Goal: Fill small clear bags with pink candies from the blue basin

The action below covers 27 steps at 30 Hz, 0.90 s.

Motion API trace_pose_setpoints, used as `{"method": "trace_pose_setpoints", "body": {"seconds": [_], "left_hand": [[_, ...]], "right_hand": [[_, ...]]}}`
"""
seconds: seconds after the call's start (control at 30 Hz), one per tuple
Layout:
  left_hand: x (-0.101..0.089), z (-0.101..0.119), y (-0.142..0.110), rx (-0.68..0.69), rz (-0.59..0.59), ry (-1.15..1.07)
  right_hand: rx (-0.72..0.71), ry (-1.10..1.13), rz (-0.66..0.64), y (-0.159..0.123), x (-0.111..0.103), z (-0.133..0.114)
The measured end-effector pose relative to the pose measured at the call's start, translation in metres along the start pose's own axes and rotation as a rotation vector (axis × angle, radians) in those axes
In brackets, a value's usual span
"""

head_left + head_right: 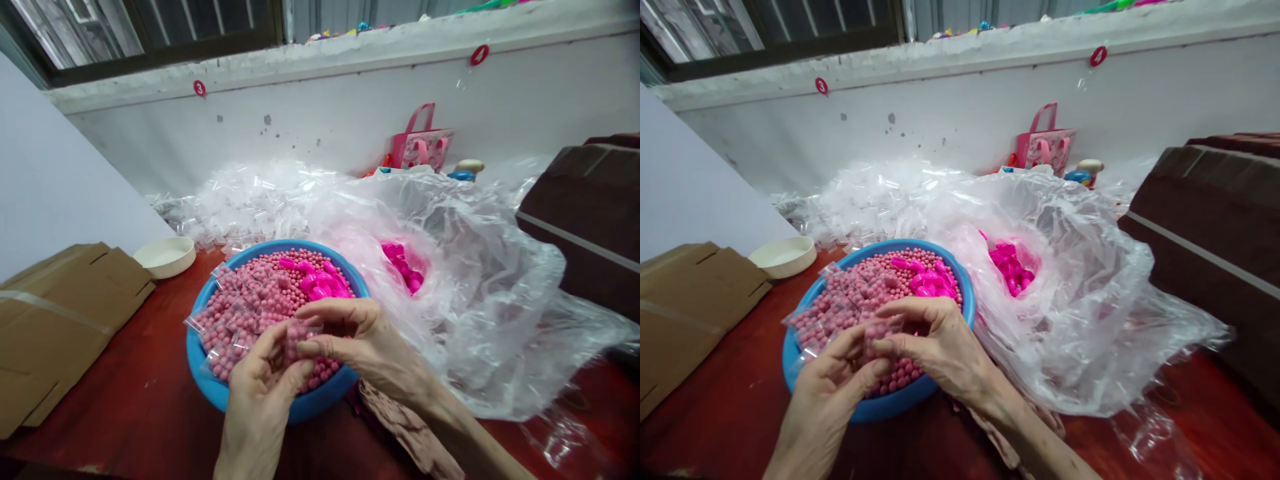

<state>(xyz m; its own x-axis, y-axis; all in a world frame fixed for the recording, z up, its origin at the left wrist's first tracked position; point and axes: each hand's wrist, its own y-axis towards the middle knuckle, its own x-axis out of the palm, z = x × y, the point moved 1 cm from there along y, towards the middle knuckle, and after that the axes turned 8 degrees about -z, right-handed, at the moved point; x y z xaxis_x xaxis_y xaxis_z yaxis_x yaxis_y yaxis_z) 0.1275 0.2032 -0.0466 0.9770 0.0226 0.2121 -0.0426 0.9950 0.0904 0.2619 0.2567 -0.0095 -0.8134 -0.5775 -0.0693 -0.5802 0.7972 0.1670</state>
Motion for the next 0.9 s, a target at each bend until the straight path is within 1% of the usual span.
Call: {"method": "trace_pose_setpoints", "body": {"seconds": [0.03,0.1,0.17,0.23,0.27,0.37,0.4,0.43,0.47,0.57,0.63,0.7,0.77,0.83,0.9], "left_hand": [[0.002,0.001,0.0,-0.014,-0.049,-0.053],[0.004,0.002,-0.001,-0.027,-0.096,-0.143],[0.004,0.003,-0.003,-0.042,-0.122,-0.203],[0.001,0.001,-0.005,-0.068,-0.115,-0.232],[-0.001,0.0,-0.005,-0.081,-0.092,-0.237],[-0.01,-0.004,-0.007,-0.105,0.009,-0.234],[-0.012,-0.005,-0.007,-0.105,0.039,-0.229],[-0.014,-0.007,-0.008,-0.1,0.064,-0.223],[-0.016,-0.008,-0.009,-0.093,0.087,-0.221],[-0.016,-0.011,-0.011,-0.072,0.135,-0.238],[-0.013,-0.015,-0.01,-0.072,0.125,-0.269],[-0.01,-0.019,-0.008,-0.069,0.114,-0.298],[-0.007,-0.024,-0.005,-0.048,0.124,-0.304],[-0.006,-0.029,-0.002,-0.019,0.137,-0.277],[-0.006,-0.032,0.0,-0.006,0.124,-0.223]], "right_hand": [[0.002,-0.002,-0.011,-0.002,0.002,-0.002],[-0.014,-0.026,-0.046,-0.005,0.005,-0.004],[-0.042,-0.058,-0.098,-0.006,0.003,-0.006],[-0.056,-0.098,-0.106,-0.007,-0.002,-0.007],[-0.062,-0.12,-0.074,-0.007,-0.005,-0.007],[-0.117,-0.219,0.138,-0.009,-0.017,-0.001],[-0.135,-0.288,0.189,-0.01,-0.02,0.002],[-0.137,-0.388,0.206,-0.011,-0.021,0.007],[-0.125,-0.511,0.193,-0.013,-0.021,0.011],[-0.028,-0.923,0.109,-0.016,-0.014,0.027],[0.01,-1.079,0.104,-0.017,-0.007,0.035],[0.007,-1.118,0.126,-0.018,-0.003,0.04],[-0.019,-1.104,0.137,-0.017,-0.003,0.04],[-0.084,-1.034,0.137,-0.014,-0.006,0.037],[-0.17,-0.899,0.156,-0.009,-0.011,0.034]]}}
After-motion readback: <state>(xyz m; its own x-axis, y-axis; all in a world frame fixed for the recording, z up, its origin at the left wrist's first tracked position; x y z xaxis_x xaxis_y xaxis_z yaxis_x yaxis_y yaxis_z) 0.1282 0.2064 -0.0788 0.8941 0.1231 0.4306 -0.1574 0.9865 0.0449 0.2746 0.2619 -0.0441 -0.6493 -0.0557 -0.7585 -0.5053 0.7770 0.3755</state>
